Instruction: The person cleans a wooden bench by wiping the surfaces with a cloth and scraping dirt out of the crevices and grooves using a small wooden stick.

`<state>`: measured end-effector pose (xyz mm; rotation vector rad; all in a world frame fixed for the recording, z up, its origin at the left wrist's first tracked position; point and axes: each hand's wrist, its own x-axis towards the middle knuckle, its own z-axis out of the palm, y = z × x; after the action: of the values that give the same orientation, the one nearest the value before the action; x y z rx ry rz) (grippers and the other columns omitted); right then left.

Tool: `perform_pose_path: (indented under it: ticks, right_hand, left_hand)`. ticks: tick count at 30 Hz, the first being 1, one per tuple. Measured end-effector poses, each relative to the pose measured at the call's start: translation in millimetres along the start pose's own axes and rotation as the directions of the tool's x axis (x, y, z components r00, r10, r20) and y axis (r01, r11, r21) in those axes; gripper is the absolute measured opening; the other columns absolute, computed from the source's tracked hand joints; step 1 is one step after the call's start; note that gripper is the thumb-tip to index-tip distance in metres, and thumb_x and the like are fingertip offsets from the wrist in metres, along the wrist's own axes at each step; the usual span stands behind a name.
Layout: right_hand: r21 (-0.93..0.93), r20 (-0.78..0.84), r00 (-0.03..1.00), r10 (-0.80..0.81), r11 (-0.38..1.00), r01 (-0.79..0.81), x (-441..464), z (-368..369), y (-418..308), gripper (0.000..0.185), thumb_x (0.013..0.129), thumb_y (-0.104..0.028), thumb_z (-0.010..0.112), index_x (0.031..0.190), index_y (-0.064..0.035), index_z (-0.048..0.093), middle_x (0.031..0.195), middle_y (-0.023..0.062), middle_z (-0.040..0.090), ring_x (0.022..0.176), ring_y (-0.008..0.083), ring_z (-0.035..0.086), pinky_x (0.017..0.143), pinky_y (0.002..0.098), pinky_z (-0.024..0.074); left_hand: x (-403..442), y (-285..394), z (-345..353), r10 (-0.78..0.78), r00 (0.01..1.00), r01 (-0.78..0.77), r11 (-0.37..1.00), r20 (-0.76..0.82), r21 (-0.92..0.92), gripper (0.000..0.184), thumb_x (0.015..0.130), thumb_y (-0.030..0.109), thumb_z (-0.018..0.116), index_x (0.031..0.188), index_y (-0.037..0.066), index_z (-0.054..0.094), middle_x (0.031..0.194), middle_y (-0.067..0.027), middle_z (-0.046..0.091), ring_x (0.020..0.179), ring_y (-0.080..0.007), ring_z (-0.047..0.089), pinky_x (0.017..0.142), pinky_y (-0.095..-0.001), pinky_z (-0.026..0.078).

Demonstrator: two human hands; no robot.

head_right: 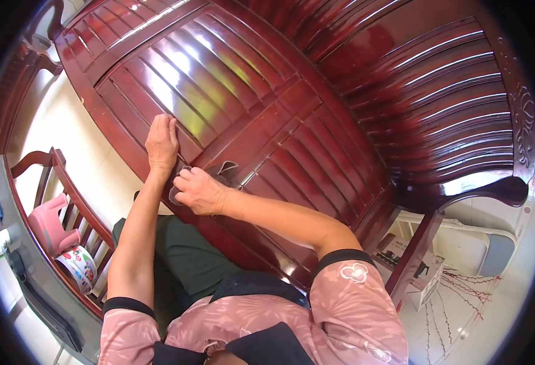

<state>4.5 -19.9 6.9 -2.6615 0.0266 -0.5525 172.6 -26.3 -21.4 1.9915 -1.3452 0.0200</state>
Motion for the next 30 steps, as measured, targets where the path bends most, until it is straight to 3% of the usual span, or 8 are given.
perform_pose_path:
  ticks: [3, 7, 10, 12, 17, 21, 24, 30]
  right_hand:
    - [-0.129, 0.095, 0.981, 0.170, 0.979, -0.157, -4.8, -27.7, 27.9, 0.005, 0.066, -0.014, 0.066, 0.070, -0.0156, 0.065, 0.092, 0.0057, 0.058, 0.089, 0.0262, 0.056, 0.069, 0.0387, 0.0442]
    - [-0.461, -0.085, 0.776, 0.626, 0.665, -0.587, -47.0, -56.4, 116.7, 0.012, 0.074, -0.013, 0.065, 0.084, -0.0078, 0.068, 0.108, 0.0093, 0.061, 0.098, 0.0315, 0.056, 0.077, 0.0465, 0.0463]
    - [-0.422, -0.210, 0.780, 0.589, 0.665, -0.616, -39.3, -47.4, 109.0, 0.014, 0.075, -0.018, 0.065, 0.084, -0.0089, 0.069, 0.104, 0.0074, 0.059, 0.099, 0.0295, 0.054, 0.075, 0.0454, 0.0440]
    - [-0.406, 0.040, 0.807, 0.589, 0.748, -0.526, -24.0, -35.7, 65.2, 0.019, 0.074, -0.023, 0.064, 0.083, -0.0078, 0.069, 0.103, 0.0086, 0.060, 0.101, 0.0296, 0.052, 0.076, 0.0442, 0.0422]
    - [0.043, 0.070, 0.987, 0.143, 0.988, -0.146, -1.3, -10.5, -31.1, 0.022, 0.075, -0.032, 0.072, 0.073, -0.0109, 0.067, 0.098, 0.0054, 0.058, 0.101, 0.0261, 0.051, 0.080, 0.0418, 0.0395]
    - [0.005, 0.047, 0.985, 0.166, 0.986, -0.167, -14.1, -13.5, -9.0, 0.015, 0.078, -0.026, 0.074, 0.079, -0.0115, 0.069, 0.113, 0.0048, 0.061, 0.109, 0.0239, 0.052, 0.083, 0.0393, 0.0407]
    - [-0.027, -0.005, 0.928, 0.372, 0.928, -0.372, -15.3, -14.1, 0.2, 0.012, 0.076, -0.019, 0.074, 0.079, -0.0088, 0.069, 0.112, 0.0068, 0.059, 0.107, 0.0283, 0.052, 0.080, 0.0413, 0.0421]
    - [-0.033, 0.209, 0.924, 0.321, 0.946, -0.322, 4.9, -15.4, -10.4, 0.010, 0.077, -0.018, 0.069, 0.074, -0.0085, 0.069, 0.102, 0.0090, 0.058, 0.102, 0.0291, 0.053, 0.075, 0.0424, 0.0446]
  left_hand:
    - [-2.4, -4.6, 0.3, 0.028, 1.000, -0.028, 0.998, 0.000, 0.051, 0.013, 0.097, 0.018, 0.057, 0.094, 0.007, 0.050, 0.090, -0.0131, 0.054, 0.089, -0.0342, 0.059, 0.072, -0.0461, 0.050]
    - [-1.4, -1.6, -1.5, 0.017, 0.999, -0.020, 0.996, 0.036, 0.084, 0.013, 0.097, 0.018, 0.056, 0.095, 0.007, 0.050, 0.091, -0.0128, 0.054, 0.089, -0.0340, 0.059, 0.072, -0.0464, 0.050]
    - [-0.8, 0.6, -2.9, 0.025, 0.999, -0.028, 0.995, 0.037, 0.098, 0.013, 0.096, 0.018, 0.058, 0.095, 0.007, 0.050, 0.090, -0.0122, 0.054, 0.088, -0.0325, 0.059, 0.072, -0.0464, 0.050]
    - [-0.2, -1.4, -3.5, 0.031, 0.999, -0.034, 0.995, 0.026, 0.092, 0.013, 0.096, 0.018, 0.058, 0.095, 0.007, 0.050, 0.090, -0.0123, 0.054, 0.088, -0.0327, 0.059, 0.073, -0.0465, 0.050]
    - [-1.2, 0.1, -0.9, 0.010, 1.000, -0.010, 1.000, 0.014, 0.022, 0.015, 0.099, 0.021, 0.054, 0.096, 0.006, 0.051, 0.093, -0.0139, 0.056, 0.089, -0.0370, 0.058, 0.071, -0.0481, 0.049]
    - [-1.7, -3.7, 0.0, 0.017, 1.000, -0.017, 0.999, 0.007, 0.037, 0.014, 0.098, 0.020, 0.056, 0.096, 0.007, 0.051, 0.092, -0.0133, 0.056, 0.089, -0.0363, 0.059, 0.072, -0.0483, 0.049]
    - [-2.3, -5.0, 1.5, 0.021, 1.000, -0.021, 0.998, 0.000, 0.061, 0.014, 0.095, 0.020, 0.060, 0.094, 0.008, 0.051, 0.091, -0.0129, 0.056, 0.090, -0.0348, 0.060, 0.073, -0.0477, 0.050]
    - [-3.3, -2.6, -2.9, -0.006, 1.000, 0.006, 1.000, 0.027, -0.001, 0.013, 0.097, 0.019, 0.056, 0.099, 0.007, 0.052, 0.095, -0.0143, 0.058, 0.092, -0.0378, 0.059, 0.073, -0.0497, 0.048]
